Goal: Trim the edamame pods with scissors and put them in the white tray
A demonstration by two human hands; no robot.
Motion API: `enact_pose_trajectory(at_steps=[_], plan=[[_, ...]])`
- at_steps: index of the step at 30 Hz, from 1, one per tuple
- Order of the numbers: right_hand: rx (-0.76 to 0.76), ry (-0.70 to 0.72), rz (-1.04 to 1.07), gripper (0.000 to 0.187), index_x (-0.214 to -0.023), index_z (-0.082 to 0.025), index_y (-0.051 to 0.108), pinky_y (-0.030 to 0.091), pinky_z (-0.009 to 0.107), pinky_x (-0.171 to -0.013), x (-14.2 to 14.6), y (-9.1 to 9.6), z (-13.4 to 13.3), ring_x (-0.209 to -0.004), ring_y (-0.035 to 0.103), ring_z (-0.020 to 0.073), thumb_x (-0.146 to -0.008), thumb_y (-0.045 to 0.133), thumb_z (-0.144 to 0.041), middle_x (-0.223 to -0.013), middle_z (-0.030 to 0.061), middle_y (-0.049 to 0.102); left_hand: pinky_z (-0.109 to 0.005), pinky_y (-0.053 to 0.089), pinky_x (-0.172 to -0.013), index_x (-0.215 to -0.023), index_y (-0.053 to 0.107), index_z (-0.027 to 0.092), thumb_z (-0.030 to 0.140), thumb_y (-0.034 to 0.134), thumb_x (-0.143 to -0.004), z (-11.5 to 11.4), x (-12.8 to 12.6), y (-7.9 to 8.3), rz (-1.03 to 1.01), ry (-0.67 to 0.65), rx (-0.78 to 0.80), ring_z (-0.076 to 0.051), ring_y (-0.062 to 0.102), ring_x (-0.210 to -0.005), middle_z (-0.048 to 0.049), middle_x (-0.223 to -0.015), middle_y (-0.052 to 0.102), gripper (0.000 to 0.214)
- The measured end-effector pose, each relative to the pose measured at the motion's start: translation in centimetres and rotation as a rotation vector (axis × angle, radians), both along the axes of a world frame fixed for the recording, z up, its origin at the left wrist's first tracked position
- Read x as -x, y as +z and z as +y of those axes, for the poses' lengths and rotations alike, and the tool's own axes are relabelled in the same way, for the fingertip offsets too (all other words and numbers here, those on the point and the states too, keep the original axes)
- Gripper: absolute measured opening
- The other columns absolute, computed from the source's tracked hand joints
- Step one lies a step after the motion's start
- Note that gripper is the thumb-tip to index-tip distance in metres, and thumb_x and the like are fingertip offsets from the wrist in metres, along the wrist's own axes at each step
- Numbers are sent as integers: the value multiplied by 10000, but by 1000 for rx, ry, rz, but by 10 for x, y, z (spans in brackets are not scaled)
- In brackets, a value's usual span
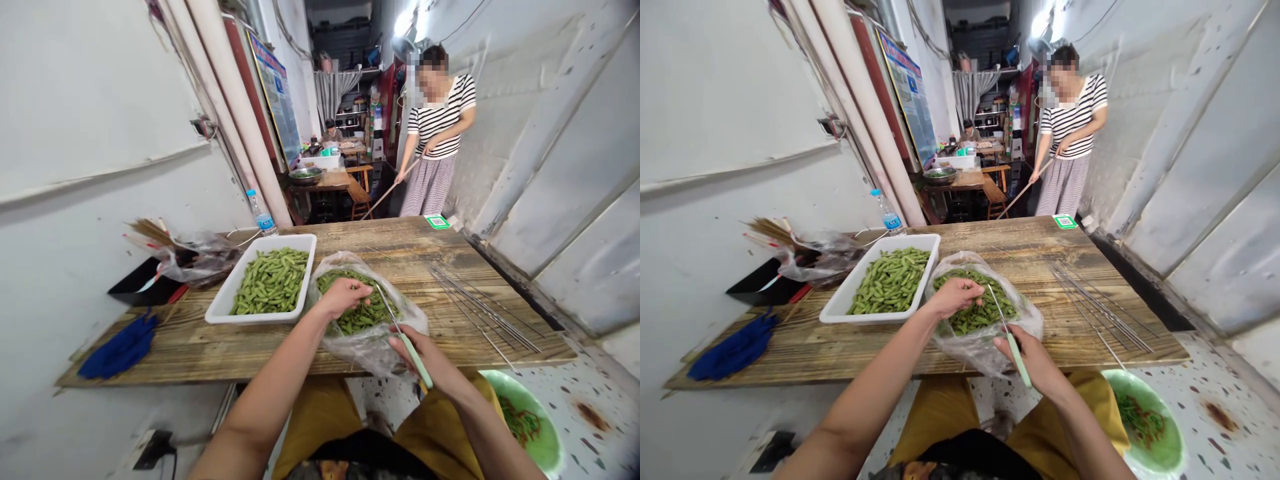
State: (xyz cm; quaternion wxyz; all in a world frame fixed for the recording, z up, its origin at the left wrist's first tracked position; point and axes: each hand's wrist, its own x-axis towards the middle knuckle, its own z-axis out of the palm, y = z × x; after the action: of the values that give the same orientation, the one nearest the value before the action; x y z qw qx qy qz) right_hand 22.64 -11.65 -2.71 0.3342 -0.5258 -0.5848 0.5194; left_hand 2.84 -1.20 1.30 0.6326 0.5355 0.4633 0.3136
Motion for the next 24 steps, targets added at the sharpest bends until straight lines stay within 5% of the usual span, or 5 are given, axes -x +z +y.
enact_pose_trajectory(at_steps=[5,15,24], plan=[[-40,24,-48,486,-1012,-180,621,388,231,-473,11,-2,9,-505,472,127,-779,570,-603,-565,-33,521,-181,329,-464,-742,619,92,291,774,-608,-5,8,-7,-28,-5,84,-30,441,-463,-34,-660,659,285],[58,154,-33,438,-902,-189,573,317,194,-378,23,3,11,-405,361,75,-786,560,-611,-520,-73,416,-183,231,-426,-710,636,93,375,775,-562,-6,24,-8,73,-40,70,-27,394,-428,2,-588,609,348],[192,126,24,458,-690,-215,450,305,167,-272,37,-4,6,-293,366,62,-750,569,-653,-444,-90,396,-195,248,-427,-694,649,102,363,765,-567,-12,30,-6,182,-66,31,-42,385,-432,7,-577,605,312]])
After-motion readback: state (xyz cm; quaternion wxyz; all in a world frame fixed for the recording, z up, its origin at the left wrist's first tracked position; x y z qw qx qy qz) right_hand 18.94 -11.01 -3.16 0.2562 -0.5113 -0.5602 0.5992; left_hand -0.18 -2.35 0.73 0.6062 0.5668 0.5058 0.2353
